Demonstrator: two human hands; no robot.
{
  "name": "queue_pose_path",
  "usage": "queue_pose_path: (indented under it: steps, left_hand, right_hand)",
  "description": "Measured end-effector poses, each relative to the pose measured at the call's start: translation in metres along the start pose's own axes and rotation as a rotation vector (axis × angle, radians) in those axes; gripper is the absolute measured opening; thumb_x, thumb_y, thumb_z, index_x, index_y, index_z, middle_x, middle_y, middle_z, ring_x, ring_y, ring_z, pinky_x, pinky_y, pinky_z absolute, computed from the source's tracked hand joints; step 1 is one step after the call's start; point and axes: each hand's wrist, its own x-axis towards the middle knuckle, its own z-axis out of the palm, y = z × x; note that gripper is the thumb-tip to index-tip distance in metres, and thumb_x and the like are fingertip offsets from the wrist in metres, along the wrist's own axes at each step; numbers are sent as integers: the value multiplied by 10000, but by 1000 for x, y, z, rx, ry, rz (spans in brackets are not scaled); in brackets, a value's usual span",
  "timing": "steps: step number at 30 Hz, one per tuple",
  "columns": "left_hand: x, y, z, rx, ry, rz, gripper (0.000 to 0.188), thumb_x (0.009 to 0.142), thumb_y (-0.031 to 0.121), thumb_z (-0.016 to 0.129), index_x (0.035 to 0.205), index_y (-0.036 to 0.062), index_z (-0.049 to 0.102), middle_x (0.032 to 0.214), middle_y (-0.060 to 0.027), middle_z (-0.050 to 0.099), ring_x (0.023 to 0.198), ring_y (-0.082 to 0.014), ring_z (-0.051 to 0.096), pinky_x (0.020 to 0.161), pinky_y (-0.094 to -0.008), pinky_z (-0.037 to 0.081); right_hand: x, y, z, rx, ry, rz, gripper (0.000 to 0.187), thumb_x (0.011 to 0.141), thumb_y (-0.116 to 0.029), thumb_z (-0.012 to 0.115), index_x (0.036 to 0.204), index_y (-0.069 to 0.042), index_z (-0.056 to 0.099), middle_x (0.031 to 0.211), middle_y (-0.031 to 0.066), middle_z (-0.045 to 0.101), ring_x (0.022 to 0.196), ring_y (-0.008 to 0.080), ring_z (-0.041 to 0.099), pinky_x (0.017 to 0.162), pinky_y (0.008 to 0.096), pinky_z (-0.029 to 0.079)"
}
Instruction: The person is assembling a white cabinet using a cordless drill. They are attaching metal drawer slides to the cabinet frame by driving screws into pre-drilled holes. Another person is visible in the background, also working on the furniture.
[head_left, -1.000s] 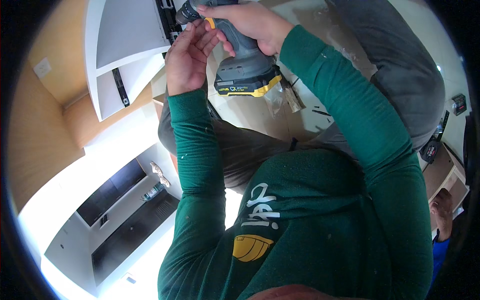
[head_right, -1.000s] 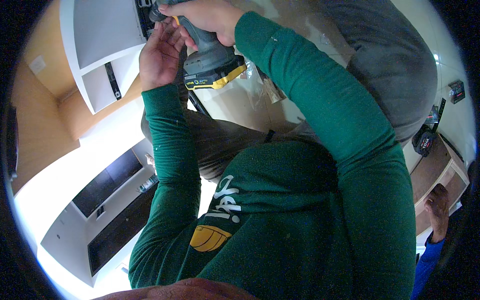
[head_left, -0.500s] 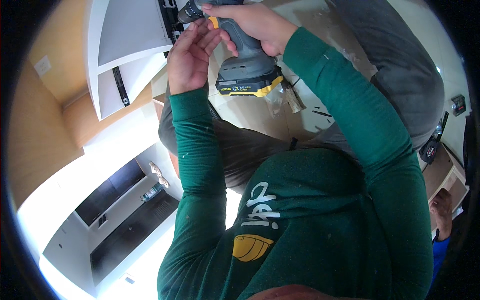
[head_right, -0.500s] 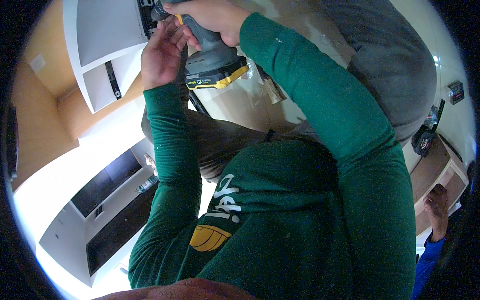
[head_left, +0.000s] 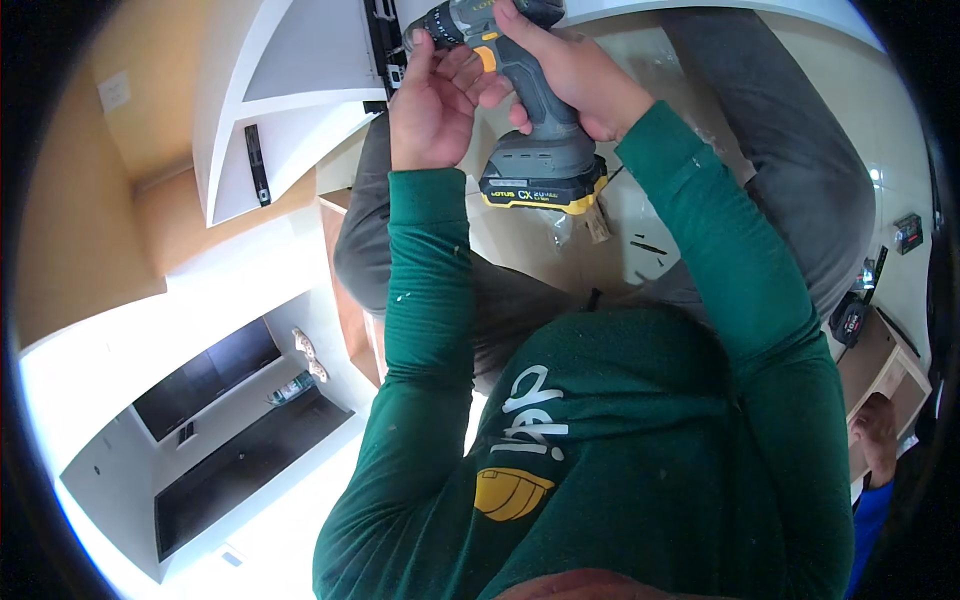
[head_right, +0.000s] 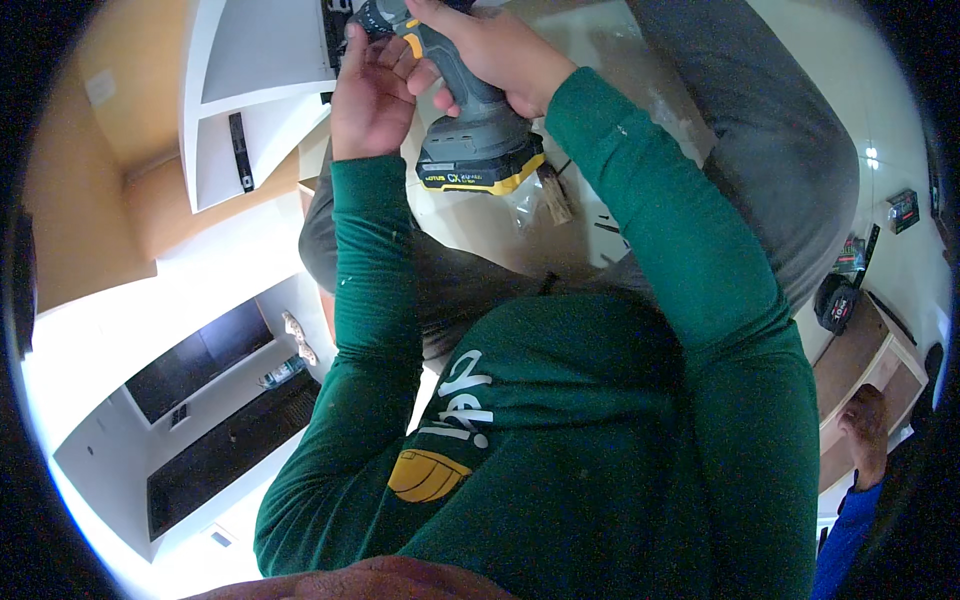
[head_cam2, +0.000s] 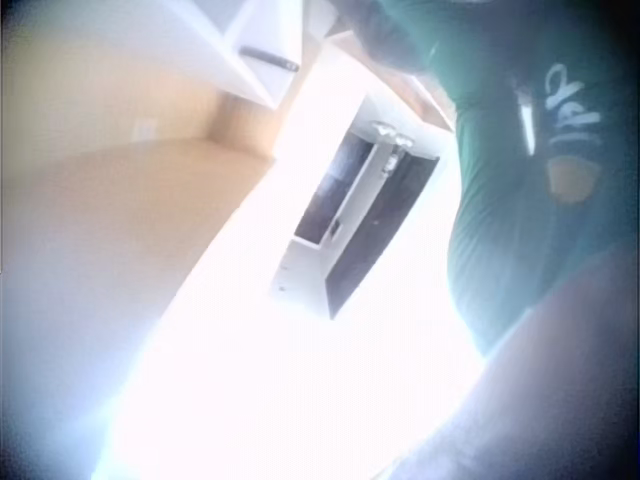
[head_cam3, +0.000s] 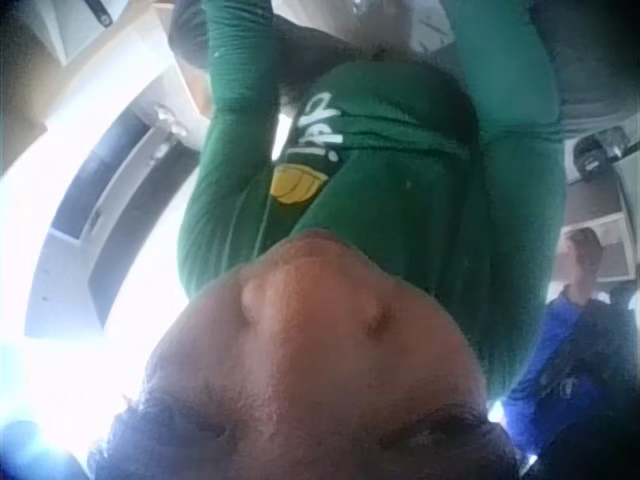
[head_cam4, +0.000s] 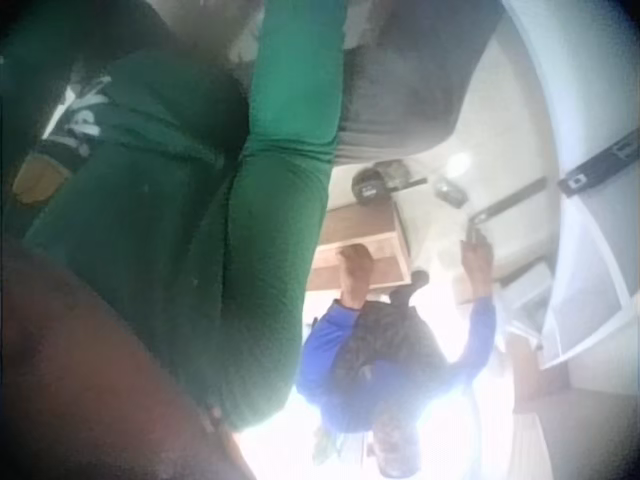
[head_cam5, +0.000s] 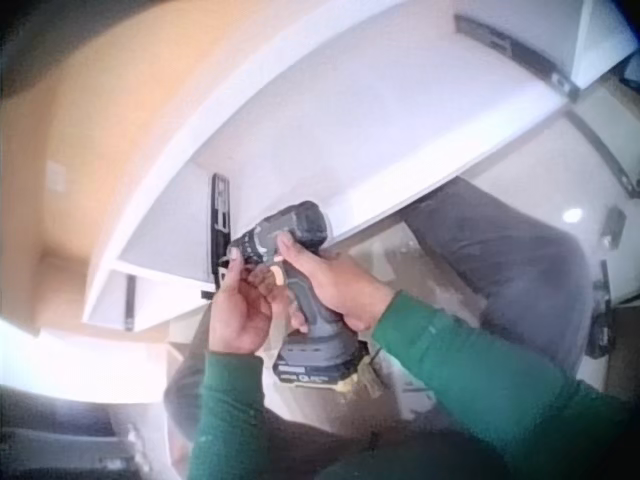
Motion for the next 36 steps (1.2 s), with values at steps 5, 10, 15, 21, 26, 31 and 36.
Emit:
queue_pose_path:
  steps: [5, 10, 15, 21, 26, 31, 36]
  left_hand:
    - [8, -4, -2, -4, 24, -4, 444, 1044, 477, 578, 1134, 45, 626, 1073, -95, 686, 868, -260, 697, 841, -392, 583]
    - [9, -8, -7, -22, -4, 8, 422, 1048, 459, 579, 1093, 39, 596, 1061, -95, 656, 901, -256, 685, 826, -411, 616]
    - [11, -10, -1, -28, -1, -6, 434, 1054, 480, 560, 1039, 47, 581, 1006, -85, 662, 845, -254, 673, 704, -412, 597]
    - [23, -15, -19, 36, 31, -83, 616, 1032, 672, 419, 1061, 97, 638, 735, -103, 679, 548, -293, 665, 453, -519, 525]
    - [28, -16, -23, 148, 54, -77, 644, 1034, 688, 375, 1073, 100, 635, 673, -133, 657, 502, -350, 632, 476, -535, 525]
    - [33, -16, -37, 109, 66, -36, 648, 1033, 687, 383, 1107, 88, 618, 679, -139, 649, 531, -351, 636, 492, -541, 530]
    - [31, -16, -36, 60, 65, -23, 556, 1037, 609, 458, 1065, 74, 607, 786, -116, 672, 673, -308, 662, 603, -492, 546]
  right_hand:
    - [-1, 5, 5, -13, 126, -89, 530, 975, -537, 664, 1071, -16, 644, 774, 100, 680, 529, 168, 634, 482, 299, 521]
    - [-5, 3, 2, 21, 87, -74, 486, 999, -505, 653, 1098, -30, 637, 838, 117, 705, 523, 172, 635, 465, 302, 528]
    - [0, 5, 7, -30, 150, -87, 445, 941, -436, 746, 1023, -6, 672, 768, 88, 677, 529, 152, 616, 474, 301, 492]
    - [17, 18, -3, -120, 35, -145, 258, 890, -261, 766, 895, -17, 682, 723, 68, 650, 542, 158, 609, 491, 320, 478]
    - [26, 25, -7, -84, 9, -148, 183, 878, -186, 724, 881, -9, 677, 707, 69, 641, 537, 177, 606, 519, 342, 495]
    - [32, 25, -7, -34, -18, -95, 215, 952, -205, 697, 888, -1, 680, 718, 83, 664, 510, 164, 600, 467, 316, 478]
    - [29, 18, -3, 21, 13, -45, 184, 941, -110, 664, 806, 14, 685, 656, 83, 650, 474, 169, 587, 438, 313, 457]
